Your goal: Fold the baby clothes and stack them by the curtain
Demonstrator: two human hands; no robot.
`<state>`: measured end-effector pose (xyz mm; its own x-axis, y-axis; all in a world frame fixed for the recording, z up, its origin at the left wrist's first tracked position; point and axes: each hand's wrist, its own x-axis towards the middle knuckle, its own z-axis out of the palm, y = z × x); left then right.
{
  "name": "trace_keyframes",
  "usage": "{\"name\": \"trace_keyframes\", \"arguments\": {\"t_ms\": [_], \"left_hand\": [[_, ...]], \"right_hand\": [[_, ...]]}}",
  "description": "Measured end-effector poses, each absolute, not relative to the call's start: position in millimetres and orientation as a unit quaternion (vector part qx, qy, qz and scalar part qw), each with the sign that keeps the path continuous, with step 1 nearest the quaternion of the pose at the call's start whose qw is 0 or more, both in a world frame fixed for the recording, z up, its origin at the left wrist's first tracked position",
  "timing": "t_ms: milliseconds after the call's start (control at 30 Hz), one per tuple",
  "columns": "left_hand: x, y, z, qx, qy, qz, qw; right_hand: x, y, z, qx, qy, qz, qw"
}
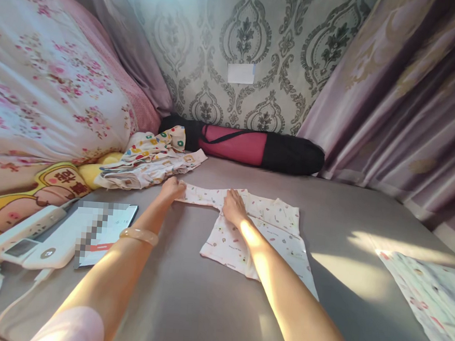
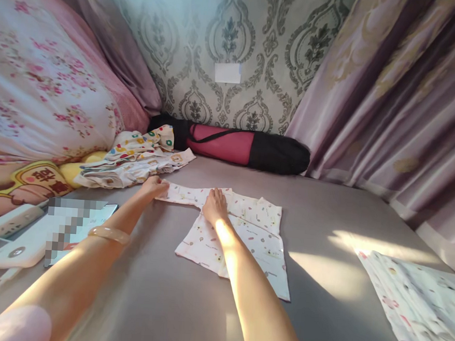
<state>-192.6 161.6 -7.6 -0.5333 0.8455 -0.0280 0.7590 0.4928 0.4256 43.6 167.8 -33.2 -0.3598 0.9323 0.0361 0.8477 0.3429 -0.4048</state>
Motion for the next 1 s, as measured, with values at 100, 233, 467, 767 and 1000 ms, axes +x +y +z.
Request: {"name": "trace_keyframes", "arguments": {"t_ms": [100, 233, 467, 767, 1000], "left_hand": [[-188.3, 162.9, -4.1, 0.476, 0.846, 0.222, 0.091], [-181.7, 159.1, -3.0, 0.487, 0.837, 0.238, 0.082], [-187.7, 148.8, -7.5, 0.529, 0.837, 0.125, 0.068], [-187.1, 151.9, 0.8, 0.528, 0.833, 0.141, 0.089], [-172.5, 163.7, 42.8, 0.476, 0.817, 0.282, 0.163]], "right_hand": [[40.4, 165.3, -39.7, -0.560, -0.804, 0.149, 0.133], [38.4, 158.8, -43.0, -0.568, -0.801, 0.131, 0.135], [36.1, 151.1, -36.1, -0.579, -0.796, 0.123, 0.122], [34.7, 149.6, -37.1, -0.585, -0.794, 0.108, 0.128], [36.3, 153.2, -30.3, -0.569, -0.797, 0.168, 0.108]]}}
